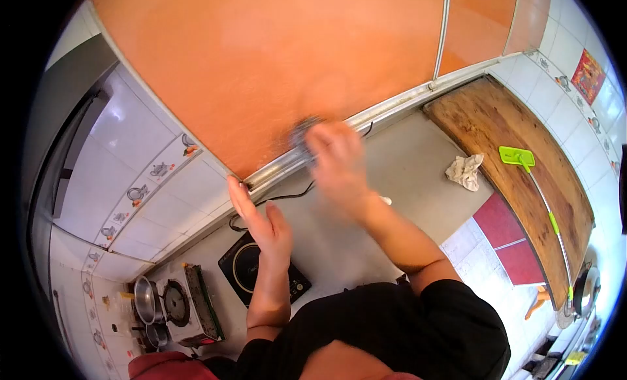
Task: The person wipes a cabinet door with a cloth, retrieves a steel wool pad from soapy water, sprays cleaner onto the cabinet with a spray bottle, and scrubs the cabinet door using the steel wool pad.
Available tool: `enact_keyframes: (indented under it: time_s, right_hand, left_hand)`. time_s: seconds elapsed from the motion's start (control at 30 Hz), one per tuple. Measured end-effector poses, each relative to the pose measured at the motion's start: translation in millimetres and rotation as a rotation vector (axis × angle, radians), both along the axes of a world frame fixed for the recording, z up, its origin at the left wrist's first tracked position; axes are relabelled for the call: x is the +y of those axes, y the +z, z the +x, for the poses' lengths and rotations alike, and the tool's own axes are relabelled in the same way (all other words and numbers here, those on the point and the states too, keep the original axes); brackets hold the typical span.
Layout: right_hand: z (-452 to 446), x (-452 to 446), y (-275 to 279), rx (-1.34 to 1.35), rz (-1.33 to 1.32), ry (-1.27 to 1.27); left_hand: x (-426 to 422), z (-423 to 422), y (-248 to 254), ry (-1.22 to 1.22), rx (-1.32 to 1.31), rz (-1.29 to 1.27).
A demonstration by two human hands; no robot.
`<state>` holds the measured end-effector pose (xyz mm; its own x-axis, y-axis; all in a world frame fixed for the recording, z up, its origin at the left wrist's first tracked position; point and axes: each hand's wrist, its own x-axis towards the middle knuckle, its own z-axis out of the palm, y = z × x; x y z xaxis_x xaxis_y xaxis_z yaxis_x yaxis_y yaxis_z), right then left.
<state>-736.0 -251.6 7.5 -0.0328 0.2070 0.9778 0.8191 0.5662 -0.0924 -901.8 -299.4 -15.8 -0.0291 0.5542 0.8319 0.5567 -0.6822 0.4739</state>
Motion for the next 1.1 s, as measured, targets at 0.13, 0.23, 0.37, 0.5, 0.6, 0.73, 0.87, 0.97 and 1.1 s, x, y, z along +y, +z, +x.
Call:
enact_keyframes:
  time_s: [0.13, 0.23, 0.37, 0.5, 0.6, 0.73, 0.87, 0.97, 1.1]
  right_hand:
    - [71, 19, 2, 0.29, -0.055, -0.309]
    - [27, 12, 3, 0.182, -0.03, -0.278]
    - [-49, -18, 4, -0.13, -0.023, 0.07]
    - [-13, -4, 12, 0.041, -0.025, -0.101]
    - [-4, 4, 7, 0.3, -0.15, -0.024]
    - [-50, -10, 7, 0.033, -0.079, 0.177]
    - [2, -1, 13, 0.081, -0.092, -0.337]
    - [-47, -14, 10, -0.105, -0.066, -0.131]
    - [-54, -33, 25, -0.214, -0.133, 0.163]
  left_hand:
    - [-1, -4, 1, -0.018, -0.006, -0.047]
    - [-2, -4, 3, -0.025, -0.026, -0.051]
    - [-2, -11, 3, -0.048, -0.033, -0.074]
    - [-5, -19, 6, -0.064, 0.002, -0.071]
    - [-7, -17, 7, -0.074, -0.007, -0.072]
    - [-5, -13, 9, -0.124, -0.057, -0.088]
    - [-5, -17, 12, -0.139, -0.061, -0.086]
    - [-5, -19, 8, -0.095, -0.041, -0.065]
    - [-5, -22, 15, -0.204, -0.099, -0.104]
